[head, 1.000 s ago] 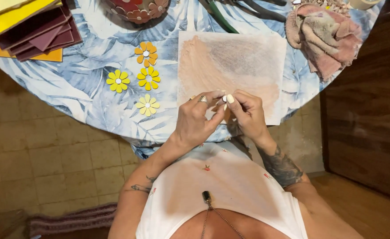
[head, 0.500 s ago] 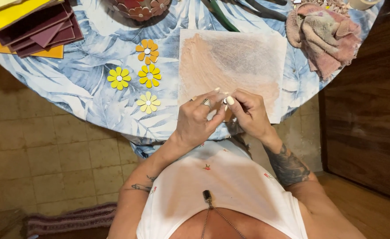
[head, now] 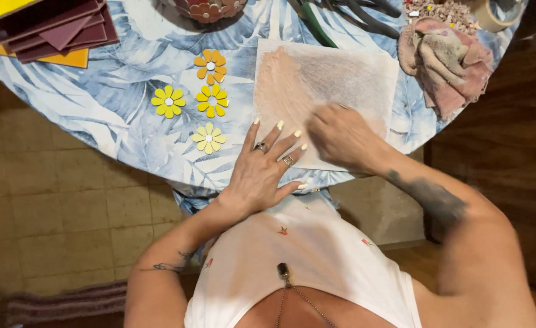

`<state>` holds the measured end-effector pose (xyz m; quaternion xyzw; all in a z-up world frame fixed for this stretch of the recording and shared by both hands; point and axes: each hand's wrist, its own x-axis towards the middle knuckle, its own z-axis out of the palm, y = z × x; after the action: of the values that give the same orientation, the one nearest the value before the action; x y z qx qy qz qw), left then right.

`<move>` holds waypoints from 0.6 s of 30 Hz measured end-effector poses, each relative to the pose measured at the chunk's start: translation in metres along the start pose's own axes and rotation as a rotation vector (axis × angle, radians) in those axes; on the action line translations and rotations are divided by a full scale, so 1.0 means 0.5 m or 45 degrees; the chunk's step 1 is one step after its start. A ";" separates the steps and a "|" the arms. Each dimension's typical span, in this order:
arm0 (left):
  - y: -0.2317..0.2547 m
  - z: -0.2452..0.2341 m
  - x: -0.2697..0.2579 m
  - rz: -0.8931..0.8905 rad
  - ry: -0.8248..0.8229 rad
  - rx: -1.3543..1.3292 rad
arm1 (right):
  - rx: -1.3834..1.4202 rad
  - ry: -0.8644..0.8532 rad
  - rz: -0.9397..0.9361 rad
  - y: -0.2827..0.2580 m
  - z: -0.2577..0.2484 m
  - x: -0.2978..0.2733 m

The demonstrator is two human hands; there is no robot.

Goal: Sanding the edges of small flower-shaped mosaic tiles by rubbing them against sandpaper.

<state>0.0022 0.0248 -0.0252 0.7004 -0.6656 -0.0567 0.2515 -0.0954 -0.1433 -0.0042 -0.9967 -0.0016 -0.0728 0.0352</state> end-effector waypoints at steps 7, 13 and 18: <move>-0.003 -0.001 -0.003 0.055 0.007 0.152 | -0.256 0.233 -0.144 0.062 0.054 0.163; -0.001 0.005 -0.001 -0.042 -0.083 0.002 | -0.139 -0.092 -0.432 0.057 -0.032 -0.004; 0.008 -0.013 0.003 -0.038 -0.063 -0.019 | 0.150 -0.137 -0.082 0.119 -0.045 -0.100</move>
<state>0.0014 0.0254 -0.0175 0.7067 -0.6607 -0.0825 0.2393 -0.1475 -0.2039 0.0064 -0.9948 -0.0400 -0.0200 0.0913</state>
